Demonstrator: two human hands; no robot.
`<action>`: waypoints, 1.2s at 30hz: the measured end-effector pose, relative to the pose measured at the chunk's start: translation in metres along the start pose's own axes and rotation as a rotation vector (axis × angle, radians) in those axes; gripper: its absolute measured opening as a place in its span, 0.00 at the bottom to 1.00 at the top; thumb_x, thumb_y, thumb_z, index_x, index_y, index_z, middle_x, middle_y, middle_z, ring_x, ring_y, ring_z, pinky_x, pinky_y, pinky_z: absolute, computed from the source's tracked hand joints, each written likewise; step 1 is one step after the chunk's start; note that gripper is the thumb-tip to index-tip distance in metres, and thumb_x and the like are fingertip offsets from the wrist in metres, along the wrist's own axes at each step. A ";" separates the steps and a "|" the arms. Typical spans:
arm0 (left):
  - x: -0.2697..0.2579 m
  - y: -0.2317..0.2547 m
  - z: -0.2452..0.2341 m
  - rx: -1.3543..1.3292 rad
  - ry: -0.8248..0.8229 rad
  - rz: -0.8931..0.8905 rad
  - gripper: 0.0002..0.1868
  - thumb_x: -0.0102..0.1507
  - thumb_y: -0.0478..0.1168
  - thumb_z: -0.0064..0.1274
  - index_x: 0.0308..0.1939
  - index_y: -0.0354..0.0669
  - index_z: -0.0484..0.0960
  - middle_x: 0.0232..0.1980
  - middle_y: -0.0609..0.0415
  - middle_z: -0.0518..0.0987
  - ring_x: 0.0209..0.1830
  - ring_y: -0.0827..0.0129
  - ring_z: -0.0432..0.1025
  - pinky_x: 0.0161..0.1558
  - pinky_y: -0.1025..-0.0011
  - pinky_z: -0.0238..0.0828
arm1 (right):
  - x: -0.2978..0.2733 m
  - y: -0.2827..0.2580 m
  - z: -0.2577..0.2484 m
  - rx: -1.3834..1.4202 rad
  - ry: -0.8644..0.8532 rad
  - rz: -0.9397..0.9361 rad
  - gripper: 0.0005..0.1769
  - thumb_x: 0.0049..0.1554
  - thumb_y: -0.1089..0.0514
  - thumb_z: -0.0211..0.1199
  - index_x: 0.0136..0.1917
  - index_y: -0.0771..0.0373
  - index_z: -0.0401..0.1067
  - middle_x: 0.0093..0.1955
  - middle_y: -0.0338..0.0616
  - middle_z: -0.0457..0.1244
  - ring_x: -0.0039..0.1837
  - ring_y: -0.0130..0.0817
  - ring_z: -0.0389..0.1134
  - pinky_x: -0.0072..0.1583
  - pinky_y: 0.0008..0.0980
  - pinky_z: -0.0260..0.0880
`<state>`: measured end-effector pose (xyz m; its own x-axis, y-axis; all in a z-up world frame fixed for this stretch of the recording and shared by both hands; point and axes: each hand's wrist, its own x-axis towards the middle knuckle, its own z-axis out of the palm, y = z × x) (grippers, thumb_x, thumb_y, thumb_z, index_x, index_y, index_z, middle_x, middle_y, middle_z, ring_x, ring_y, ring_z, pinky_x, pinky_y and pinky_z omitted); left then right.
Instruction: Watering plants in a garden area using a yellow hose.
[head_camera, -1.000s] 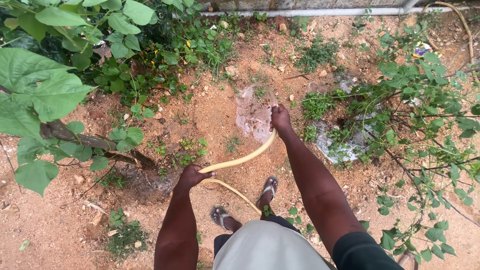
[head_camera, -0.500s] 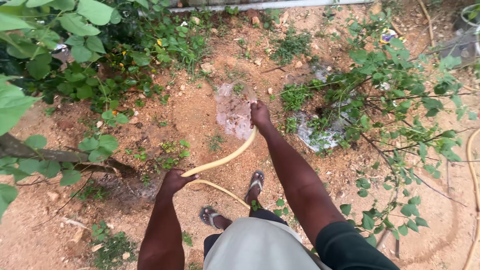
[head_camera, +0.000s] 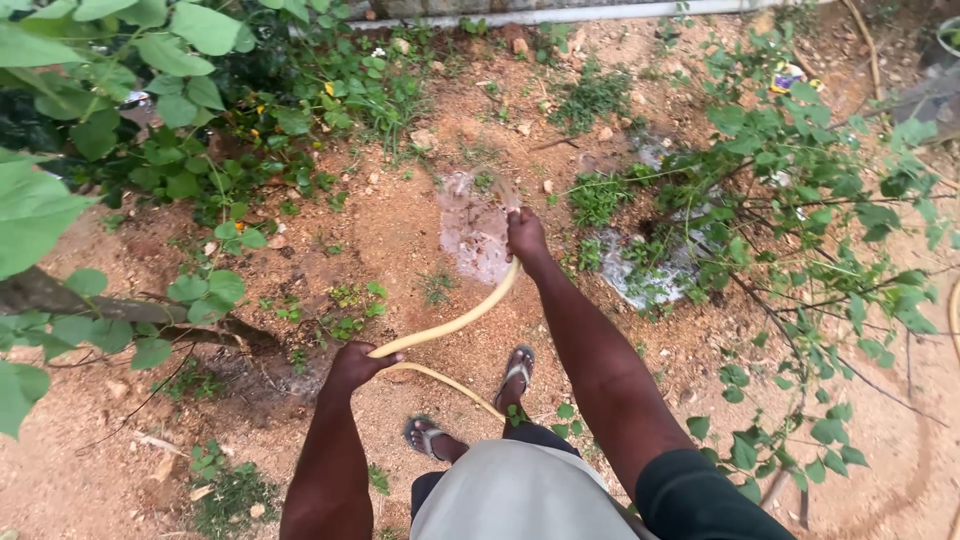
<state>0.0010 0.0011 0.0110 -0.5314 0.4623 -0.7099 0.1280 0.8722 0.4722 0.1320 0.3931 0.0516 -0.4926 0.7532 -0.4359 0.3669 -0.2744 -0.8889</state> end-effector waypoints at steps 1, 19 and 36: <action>0.000 0.001 0.000 -0.004 -0.005 0.004 0.33 0.46 0.66 0.72 0.37 0.40 0.90 0.27 0.52 0.83 0.26 0.67 0.77 0.33 0.65 0.72 | -0.001 -0.001 0.000 -0.010 0.007 0.012 0.14 0.69 0.50 0.46 0.53 0.62 0.64 0.31 0.38 0.57 0.25 0.27 0.57 0.26 0.32 0.65; 0.013 -0.014 0.012 -0.037 0.019 0.077 0.29 0.46 0.65 0.73 0.30 0.42 0.90 0.21 0.54 0.79 0.22 0.69 0.74 0.31 0.66 0.68 | 0.005 -0.007 -0.001 -0.004 0.003 0.038 0.15 0.70 0.50 0.47 0.56 0.64 0.63 0.30 0.37 0.55 0.26 0.28 0.56 0.25 0.32 0.65; -0.028 -0.093 0.041 -0.122 0.121 0.076 0.31 0.48 0.70 0.69 0.28 0.44 0.89 0.22 0.51 0.80 0.24 0.64 0.77 0.32 0.65 0.73 | 0.011 -0.005 0.106 -0.078 -0.253 -0.155 0.12 0.70 0.52 0.47 0.47 0.59 0.64 0.31 0.35 0.56 0.27 0.26 0.55 0.27 0.32 0.63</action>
<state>0.0388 -0.0861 -0.0343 -0.6220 0.4966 -0.6054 0.0730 0.8065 0.5867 0.0405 0.3394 0.0359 -0.7250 0.6067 -0.3262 0.3269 -0.1137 -0.9382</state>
